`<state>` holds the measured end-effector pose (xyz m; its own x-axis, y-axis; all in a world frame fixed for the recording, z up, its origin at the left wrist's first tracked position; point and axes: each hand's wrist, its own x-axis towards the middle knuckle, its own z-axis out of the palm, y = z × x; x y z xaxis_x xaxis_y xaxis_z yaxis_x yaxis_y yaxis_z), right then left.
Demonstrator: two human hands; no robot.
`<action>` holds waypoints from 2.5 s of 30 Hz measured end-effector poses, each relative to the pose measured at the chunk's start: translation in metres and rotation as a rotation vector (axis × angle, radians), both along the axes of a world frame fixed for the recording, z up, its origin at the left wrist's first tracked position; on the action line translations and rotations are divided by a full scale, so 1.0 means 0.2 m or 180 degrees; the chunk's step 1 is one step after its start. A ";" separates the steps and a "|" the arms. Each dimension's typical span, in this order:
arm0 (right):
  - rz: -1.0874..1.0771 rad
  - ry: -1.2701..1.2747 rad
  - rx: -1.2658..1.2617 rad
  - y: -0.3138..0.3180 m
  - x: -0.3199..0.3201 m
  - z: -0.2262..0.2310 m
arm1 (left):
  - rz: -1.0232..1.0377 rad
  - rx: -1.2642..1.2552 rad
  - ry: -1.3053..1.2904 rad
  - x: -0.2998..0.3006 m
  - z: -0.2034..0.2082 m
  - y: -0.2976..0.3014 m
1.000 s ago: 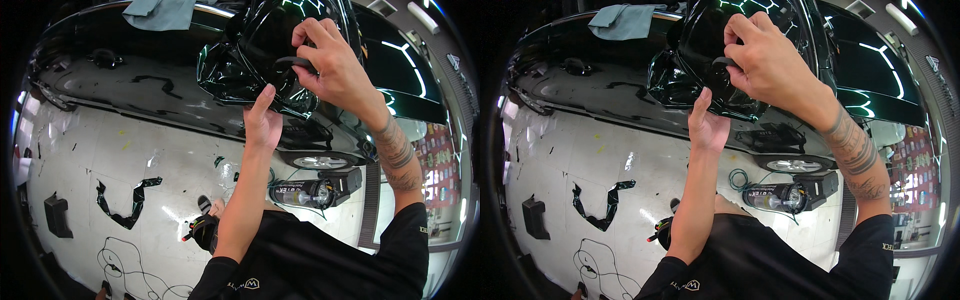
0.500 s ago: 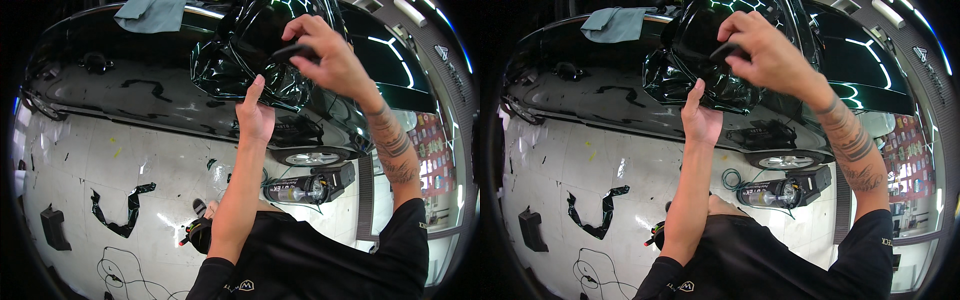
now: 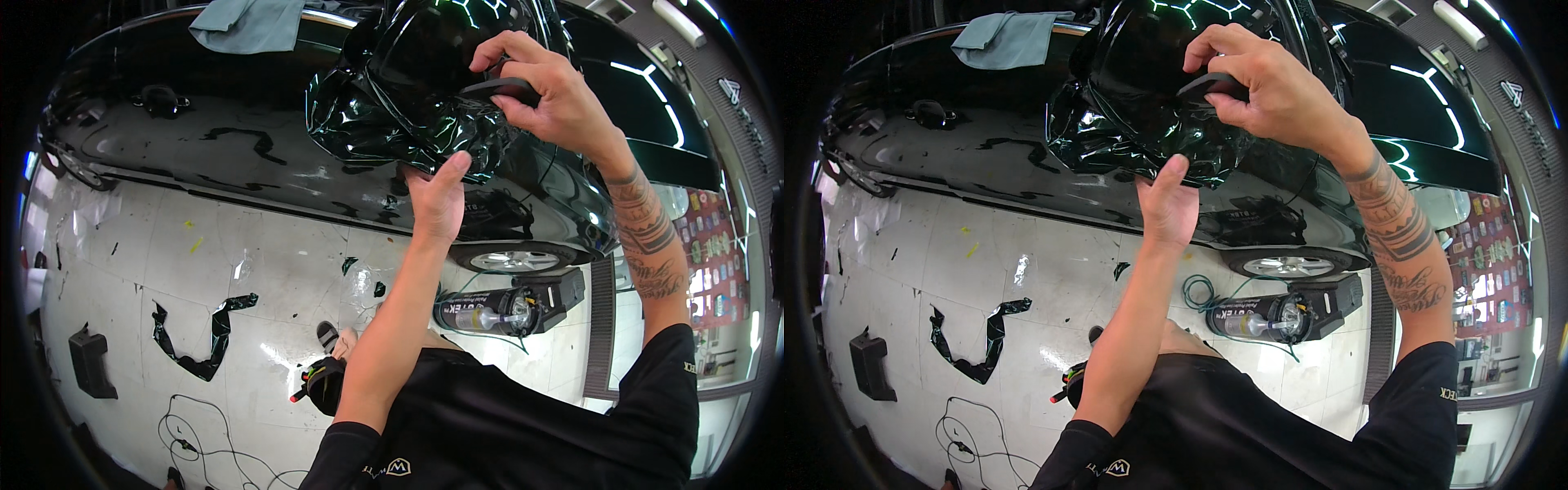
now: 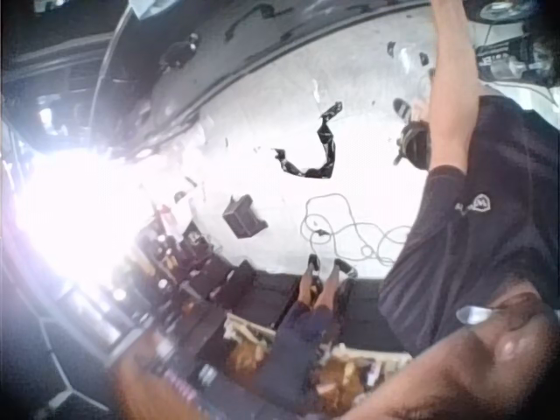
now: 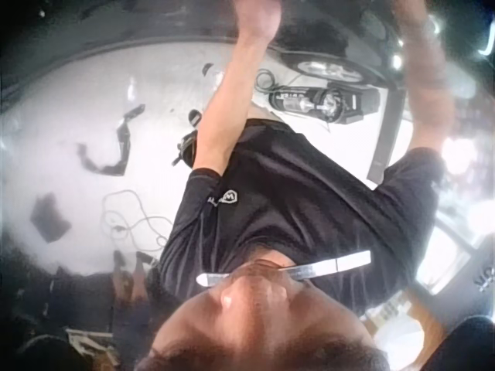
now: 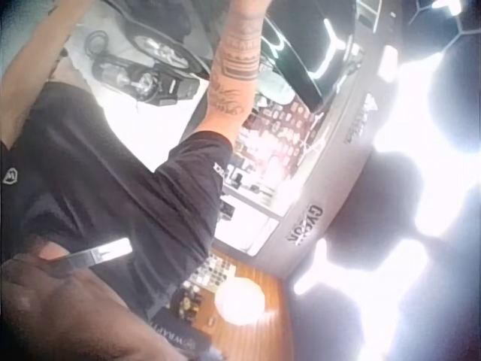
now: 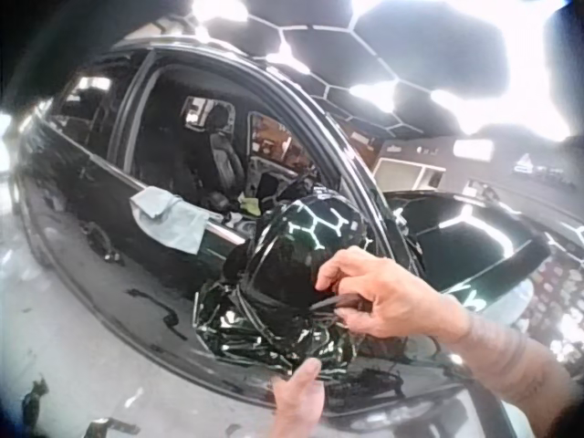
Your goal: The person applies a dark green vinyl wrap to a car's side mirror. They smooth the material with a squeegee, trim excess with a knife, and tuck edges into crevices.
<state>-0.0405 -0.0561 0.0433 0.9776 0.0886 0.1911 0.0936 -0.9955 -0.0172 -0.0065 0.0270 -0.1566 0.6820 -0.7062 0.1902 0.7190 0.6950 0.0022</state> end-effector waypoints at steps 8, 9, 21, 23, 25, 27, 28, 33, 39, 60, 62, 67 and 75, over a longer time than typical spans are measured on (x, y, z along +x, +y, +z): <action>0.0493 -0.0108 0.0260 -0.08 -0.03 -0.02 | 0.0062 0.0200 0.0115 -0.07 0.02 -0.03; -0.0054 0.0074 0.0843 -0.08 -0.04 0.04 | 0.0079 0.0102 0.0122 -0.08 0.01 -0.03; 0.0790 -0.0339 -0.0067 -0.48 -0.23 -0.04 | 0.1020 0.0677 -0.0661 -0.25 -0.09 -0.24; 0.0827 -0.0211 0.0097 -0.52 -0.24 -0.03 | 0.1054 0.0234 -0.0673 -0.23 -0.14 -0.19; 0.0585 -0.0188 0.0584 -0.49 -0.26 -0.03 | 0.0979 -0.0256 -0.0463 -0.15 -0.16 -0.11; 0.0520 -0.0379 0.0841 -0.48 -0.23 -0.06 | 0.0709 -0.0855 -0.0026 -0.04 -0.15 -0.05; 0.0379 -0.0391 0.0860 -0.45 -0.21 -0.05 | 0.0729 -0.0691 -0.0050 0.02 -0.14 -0.01; 0.0139 -0.0753 0.0990 -0.27 -0.10 0.01 | 0.0612 -0.0109 -0.0091 0.20 -0.08 0.02; 0.0024 -0.0822 0.0550 -0.07 0.01 0.00 | -0.0179 -0.0113 -0.0132 0.28 -0.06 0.08; -0.0897 -0.1016 -0.0507 0.27 0.14 -0.22 | -0.0903 0.0315 0.0262 0.31 -0.10 0.09; -0.0844 -0.1023 -0.0573 0.28 0.15 -0.24 | -0.0884 0.0393 0.0293 0.30 -0.11 0.12; -0.0822 -0.0953 -0.0625 0.31 0.19 -0.23 | -0.1072 0.0186 0.0152 0.35 -0.08 0.16; -0.0518 -0.0883 0.0059 0.66 0.04 -0.62 | -0.0947 0.1044 -0.1049 0.26 0.00 0.78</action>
